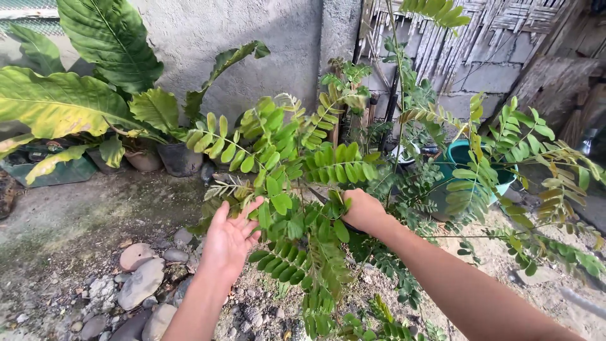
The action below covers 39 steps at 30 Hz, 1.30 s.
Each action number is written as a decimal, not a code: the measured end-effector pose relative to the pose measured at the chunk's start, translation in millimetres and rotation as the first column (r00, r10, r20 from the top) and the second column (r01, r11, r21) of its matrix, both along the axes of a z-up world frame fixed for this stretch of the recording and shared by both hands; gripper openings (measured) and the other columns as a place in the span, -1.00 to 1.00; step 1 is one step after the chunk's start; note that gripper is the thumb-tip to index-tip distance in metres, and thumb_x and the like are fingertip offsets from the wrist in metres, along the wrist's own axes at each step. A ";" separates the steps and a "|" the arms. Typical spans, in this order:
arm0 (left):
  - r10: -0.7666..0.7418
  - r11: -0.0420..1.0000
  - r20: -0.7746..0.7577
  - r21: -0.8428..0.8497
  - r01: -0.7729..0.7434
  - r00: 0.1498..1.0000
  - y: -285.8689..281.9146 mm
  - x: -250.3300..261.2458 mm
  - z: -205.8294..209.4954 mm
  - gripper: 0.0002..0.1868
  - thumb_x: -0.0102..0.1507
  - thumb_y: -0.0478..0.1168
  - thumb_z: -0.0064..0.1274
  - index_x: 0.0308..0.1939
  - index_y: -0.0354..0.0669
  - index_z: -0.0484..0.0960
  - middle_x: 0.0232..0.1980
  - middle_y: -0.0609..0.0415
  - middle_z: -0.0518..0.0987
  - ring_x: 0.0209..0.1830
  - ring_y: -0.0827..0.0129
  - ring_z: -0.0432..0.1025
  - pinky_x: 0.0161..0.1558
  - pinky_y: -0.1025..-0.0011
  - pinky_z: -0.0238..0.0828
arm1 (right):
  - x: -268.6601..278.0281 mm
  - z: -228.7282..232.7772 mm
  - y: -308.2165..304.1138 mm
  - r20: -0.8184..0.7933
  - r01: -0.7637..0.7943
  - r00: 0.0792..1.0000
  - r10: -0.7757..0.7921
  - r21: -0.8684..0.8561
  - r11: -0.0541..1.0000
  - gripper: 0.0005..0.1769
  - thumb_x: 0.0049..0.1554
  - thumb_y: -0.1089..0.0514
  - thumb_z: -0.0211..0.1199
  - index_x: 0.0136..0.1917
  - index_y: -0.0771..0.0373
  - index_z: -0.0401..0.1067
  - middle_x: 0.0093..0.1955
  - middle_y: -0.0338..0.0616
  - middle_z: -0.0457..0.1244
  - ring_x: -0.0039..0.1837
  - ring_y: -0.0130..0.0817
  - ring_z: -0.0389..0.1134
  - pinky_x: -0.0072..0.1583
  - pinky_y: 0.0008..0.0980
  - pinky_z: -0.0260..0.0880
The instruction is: Trimming branches and leaves from a small plant in a garden using a pair of scissors.
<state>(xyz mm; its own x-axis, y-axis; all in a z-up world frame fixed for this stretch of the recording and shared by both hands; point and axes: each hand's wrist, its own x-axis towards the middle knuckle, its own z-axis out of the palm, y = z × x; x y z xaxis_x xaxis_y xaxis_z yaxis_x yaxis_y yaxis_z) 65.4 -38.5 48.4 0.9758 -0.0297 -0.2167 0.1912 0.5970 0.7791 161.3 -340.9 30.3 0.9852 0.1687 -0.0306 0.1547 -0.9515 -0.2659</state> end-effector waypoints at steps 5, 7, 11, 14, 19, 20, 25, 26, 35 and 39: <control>0.093 0.995 -0.041 -0.029 -0.095 0.995 11.3 -10.6 4.1 -0.25 0.42 0.22 -0.55 0.29 -0.23 0.56 0.40 0.12 0.50 0.27 0.30 0.25 0.15 0.36 0.17 | 7.8 -29.5 -28.2 0.042 -0.062 0.997 0.064 -0.032 0.998 -0.49 0.04 -0.25 0.35 0.01 0.20 0.54 -0.03 0.12 0.40 0.06 0.10 0.44 0.09 -0.04 0.47; 0.128 0.990 -0.079 -0.049 -0.132 0.989 14.0 -19.7 3.2 -0.24 0.43 0.21 -0.55 0.32 -0.24 0.54 0.41 0.08 0.47 0.30 0.32 0.25 0.17 0.38 0.16 | -1.4 -15.5 -31.9 0.076 -0.093 0.992 0.100 -0.085 0.992 -0.41 -0.02 -0.31 0.41 0.03 0.19 0.54 -0.01 0.09 0.40 0.08 0.07 0.44 0.09 -0.05 0.47; 0.194 0.969 -0.172 -0.119 -0.216 0.966 18.1 -39.7 -12.3 -0.26 0.43 0.20 -0.58 0.34 -0.22 0.51 0.43 0.07 0.46 0.36 0.36 0.25 0.18 0.39 0.12 | -15.4 13.8 -34.7 -0.297 0.143 0.940 -0.166 -0.098 0.985 -0.23 -0.13 -0.52 0.37 0.17 -0.04 0.55 0.08 -0.03 0.46 0.14 -0.05 0.53 0.20 -0.17 0.49; 0.220 0.962 -0.213 -0.113 -0.247 0.952 20.0 -50.4 -22.8 -0.26 0.44 0.20 -0.58 0.33 -0.21 0.51 0.41 0.11 0.48 0.34 0.37 0.25 0.15 0.40 0.11 | -4.3 15.7 -36.3 -0.250 0.126 0.955 -0.157 -0.136 0.983 -0.15 -0.18 -0.62 0.35 0.16 -0.05 0.57 0.15 -0.10 0.42 0.24 -0.10 0.44 0.26 -0.13 0.43; 0.247 0.961 -0.209 -0.076 -0.268 0.946 17.7 -62.8 -41.2 -0.24 0.45 0.22 -0.56 0.32 -0.24 0.54 0.32 0.08 0.54 0.15 0.32 0.25 0.02 0.37 0.18 | 42.6 -15.3 -33.4 -0.243 0.013 0.968 -0.056 -0.176 0.984 -0.17 -0.20 -0.62 0.36 0.13 -0.05 0.59 0.15 -0.09 0.42 0.25 -0.11 0.44 0.27 -0.14 0.43; 0.223 0.967 -0.223 -0.075 -0.245 0.949 15.5 -66.1 -39.2 -0.24 0.44 0.22 -0.56 0.32 -0.22 0.55 0.28 0.08 0.56 0.14 0.34 0.29 0.00 0.40 0.20 | 56.2 -28.2 -33.6 -0.217 -0.007 0.976 -0.029 -0.165 0.986 -0.30 -0.15 -0.49 0.35 0.11 -0.08 0.61 0.13 -0.08 0.42 0.20 -0.10 0.44 0.23 -0.13 0.44; 0.191 0.970 -0.208 -0.109 -0.217 0.959 7.2 -77.0 -46.2 -0.25 0.43 0.23 -0.52 0.29 -0.22 0.58 0.22 0.08 0.59 0.08 0.37 0.37 -0.07 0.44 0.23 | 59.1 -17.1 -12.4 -0.347 -0.005 0.937 -0.045 -0.144 0.990 -0.51 -0.06 -0.22 0.25 -0.03 0.10 0.68 -0.06 0.02 0.53 -0.13 -0.16 0.57 0.01 -0.20 0.57; 0.196 0.970 -0.199 -0.103 -0.219 0.960 5.6 -79.5 -44.4 -0.27 0.42 0.22 -0.50 0.29 -0.22 0.56 0.25 0.11 0.60 0.06 0.37 0.37 -0.07 0.42 0.24 | 57.2 -12.9 -7.6 -0.340 -0.013 0.939 -0.058 -0.202 0.979 -0.41 -0.08 -0.32 0.33 -0.03 0.18 0.67 -0.06 -0.02 0.52 -0.17 -0.21 0.54 -0.02 -0.23 0.55; 0.128 0.987 -0.168 -0.075 -0.142 0.977 -0.5 -87.6 -56.4 -0.30 0.42 0.18 -0.45 0.29 -0.21 0.57 0.32 0.14 0.58 0.07 0.39 0.38 -0.05 0.43 0.27 | 58.1 -6.1 6.0 -0.337 -0.044 0.939 -0.067 -0.310 0.950 -0.17 -0.18 -0.47 0.53 0.03 0.26 0.56 0.01 -0.11 0.43 -0.20 -0.24 0.54 -0.07 -0.28 0.56; 0.176 0.982 -0.185 -0.030 -0.185 0.967 -6.2 -92.4 -35.8 -0.34 0.42 0.16 -0.48 0.28 -0.17 0.54 0.33 0.24 0.59 0.09 0.39 0.40 0.00 0.41 0.27 | 57.5 -9.1 10.5 -0.354 -0.123 0.935 0.016 -0.280 0.952 -0.26 -0.14 -0.36 0.55 -0.01 0.33 0.58 -0.10 -0.10 0.48 -0.25 -0.28 0.52 -0.15 -0.30 0.58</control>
